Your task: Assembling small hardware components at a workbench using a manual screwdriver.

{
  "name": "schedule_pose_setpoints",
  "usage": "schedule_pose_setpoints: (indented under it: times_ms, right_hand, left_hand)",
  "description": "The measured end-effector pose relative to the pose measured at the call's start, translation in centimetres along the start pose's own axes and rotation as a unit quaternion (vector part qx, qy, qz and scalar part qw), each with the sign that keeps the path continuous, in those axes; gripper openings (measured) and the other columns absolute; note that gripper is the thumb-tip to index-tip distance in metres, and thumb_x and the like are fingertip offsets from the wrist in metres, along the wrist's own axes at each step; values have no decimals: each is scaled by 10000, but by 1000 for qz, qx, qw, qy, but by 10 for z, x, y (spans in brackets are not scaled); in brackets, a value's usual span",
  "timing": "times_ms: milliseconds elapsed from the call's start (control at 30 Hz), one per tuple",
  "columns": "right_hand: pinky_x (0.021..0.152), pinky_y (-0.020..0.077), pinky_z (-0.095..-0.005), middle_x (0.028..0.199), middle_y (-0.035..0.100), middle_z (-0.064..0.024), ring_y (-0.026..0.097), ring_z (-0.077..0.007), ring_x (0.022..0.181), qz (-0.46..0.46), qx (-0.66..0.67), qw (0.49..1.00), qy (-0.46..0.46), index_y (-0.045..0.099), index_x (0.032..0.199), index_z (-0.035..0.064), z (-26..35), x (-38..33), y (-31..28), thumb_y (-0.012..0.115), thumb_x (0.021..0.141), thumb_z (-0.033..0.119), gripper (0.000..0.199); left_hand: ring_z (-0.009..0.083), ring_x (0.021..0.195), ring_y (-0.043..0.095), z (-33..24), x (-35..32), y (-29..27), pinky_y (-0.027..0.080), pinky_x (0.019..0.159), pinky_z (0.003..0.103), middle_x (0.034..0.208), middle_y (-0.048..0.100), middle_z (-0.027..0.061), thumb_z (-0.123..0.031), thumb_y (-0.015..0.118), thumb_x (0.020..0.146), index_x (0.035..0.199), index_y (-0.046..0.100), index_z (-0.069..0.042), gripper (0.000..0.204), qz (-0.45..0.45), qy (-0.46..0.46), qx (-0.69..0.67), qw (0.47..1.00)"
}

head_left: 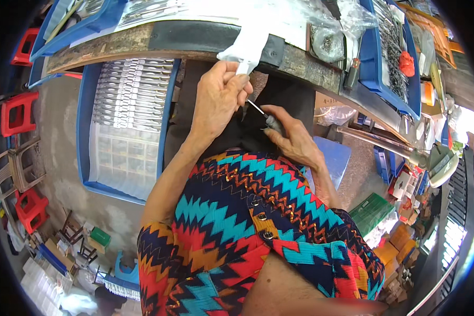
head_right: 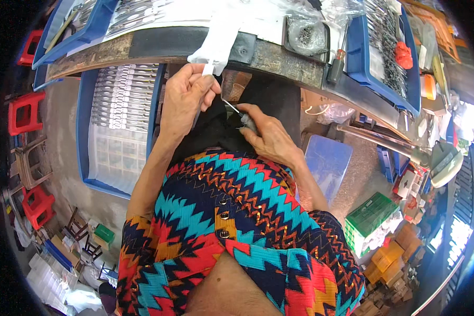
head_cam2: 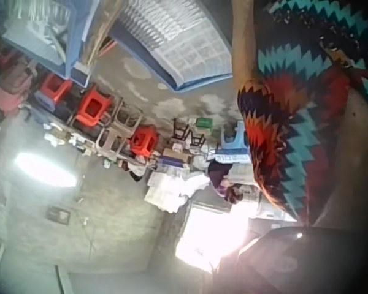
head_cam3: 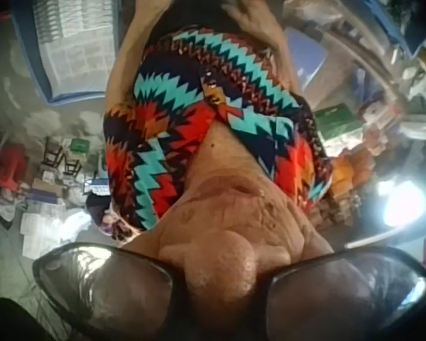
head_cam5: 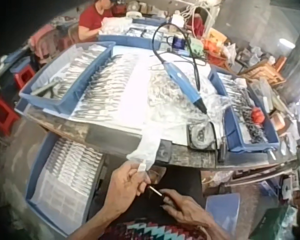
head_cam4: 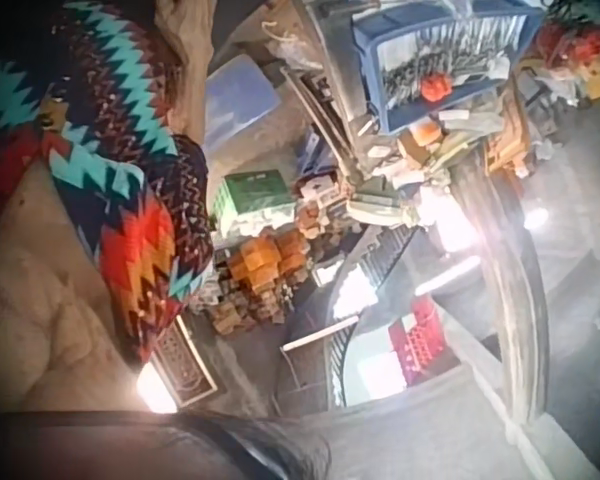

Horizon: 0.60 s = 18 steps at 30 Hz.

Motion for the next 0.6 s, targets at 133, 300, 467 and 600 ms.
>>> schedule_pose_setpoints:
  times_ms: [133,300,467,600]
  right_hand:
    - [679,446,-335,825,586,-156,573,-237,739,-63,26,995,69,456,1151,27,-14,-8,-16,576,805,110,376]
    - [537,395,-217,750,534,6,473,-57,615,-127,186,970,95,571,1056,28,0,-6,-34,615,792,87,275]
    - [659,419,-221,829,564,-8,505,-75,742,-167,151,973,44,580,1071,32,9,4,-40,619,798,94,282]
    - [718,418,-229,878,578,-17,508,-85,802,-158,163,973,46,580,1065,26,13,10,-40,624,797,96,280]
  left_hand:
    - [39,508,445,3,8,0,352,445,187,648,563,44,-70,504,861,912,527,63,145,-12,5,43,999]
    - [20,497,407,10,15,-1,292,405,156,679,561,39,-102,499,883,966,528,52,177,-10,6,28,1000]
    - [15,492,375,12,17,-1,267,417,160,672,551,26,-106,498,883,954,534,46,172,-2,0,37,999]
    - [14,495,369,12,18,-1,266,424,164,661,543,17,-112,486,888,938,544,39,169,-10,1,67,998]
Point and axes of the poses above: each hand's wrist, its own x-axis towards the middle knuckle, its own y-axis out of the palm, z = x × y, the point moved 8 cm from there along x, towards the middle knuckle
